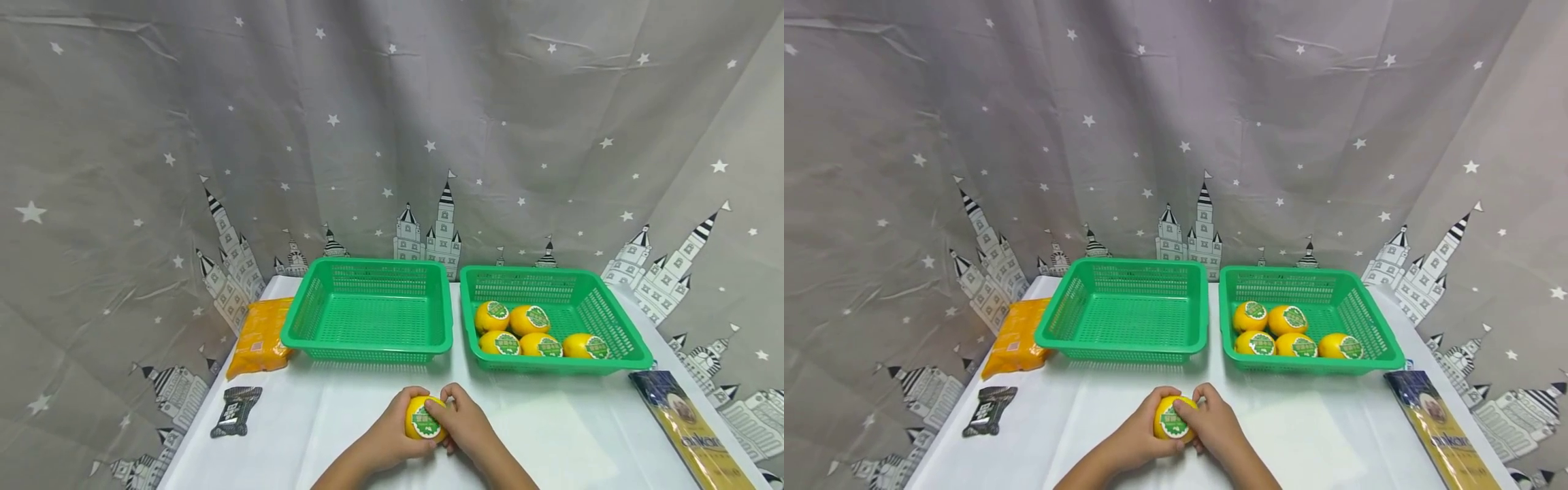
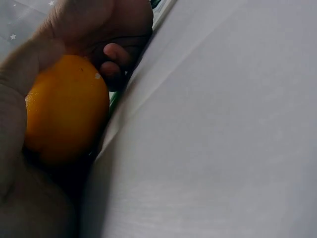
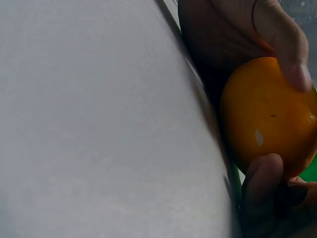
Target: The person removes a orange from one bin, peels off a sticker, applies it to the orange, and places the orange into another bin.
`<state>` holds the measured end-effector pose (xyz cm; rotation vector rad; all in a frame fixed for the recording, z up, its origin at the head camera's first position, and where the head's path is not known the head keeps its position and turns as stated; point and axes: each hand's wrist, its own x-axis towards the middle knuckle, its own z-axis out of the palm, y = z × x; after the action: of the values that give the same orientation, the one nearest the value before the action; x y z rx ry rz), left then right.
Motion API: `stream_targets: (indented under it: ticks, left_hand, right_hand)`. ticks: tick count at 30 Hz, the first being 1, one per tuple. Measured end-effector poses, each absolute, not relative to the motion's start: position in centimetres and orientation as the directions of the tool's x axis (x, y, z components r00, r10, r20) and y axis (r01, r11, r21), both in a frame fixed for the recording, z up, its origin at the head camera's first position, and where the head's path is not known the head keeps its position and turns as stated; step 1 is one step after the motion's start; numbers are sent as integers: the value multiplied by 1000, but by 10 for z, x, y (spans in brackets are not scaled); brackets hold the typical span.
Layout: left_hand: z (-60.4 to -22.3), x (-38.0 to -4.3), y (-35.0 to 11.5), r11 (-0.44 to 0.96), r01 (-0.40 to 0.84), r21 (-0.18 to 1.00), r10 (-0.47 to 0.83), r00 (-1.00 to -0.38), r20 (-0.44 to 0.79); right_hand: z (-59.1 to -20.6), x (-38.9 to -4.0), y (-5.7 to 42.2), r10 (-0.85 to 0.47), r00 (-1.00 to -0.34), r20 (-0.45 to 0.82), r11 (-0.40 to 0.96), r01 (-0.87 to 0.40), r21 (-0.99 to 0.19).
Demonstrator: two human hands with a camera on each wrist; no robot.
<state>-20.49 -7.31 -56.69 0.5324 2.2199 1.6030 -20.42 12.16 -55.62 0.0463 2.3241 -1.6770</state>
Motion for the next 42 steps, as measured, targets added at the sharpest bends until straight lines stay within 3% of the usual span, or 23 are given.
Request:
stream_targets:
  ticks: [21,36,42]
  left_hand:
    - [-566,-206,-77,317,135,939,511,-858,-49]
    - [-568,-206,-71,327,97,940,451,-890,-65]
    - [-567,-205,-70,310,84,947,443,-894,-66]
  right_hand:
    - [-553,-204,121,-142,-962,-235,388,164,-907]
    - [-563,-204,134,-232,-947,-223,293,150,-944]
    - [-563,-202,133,-203,-952,-229,289,166,-943]
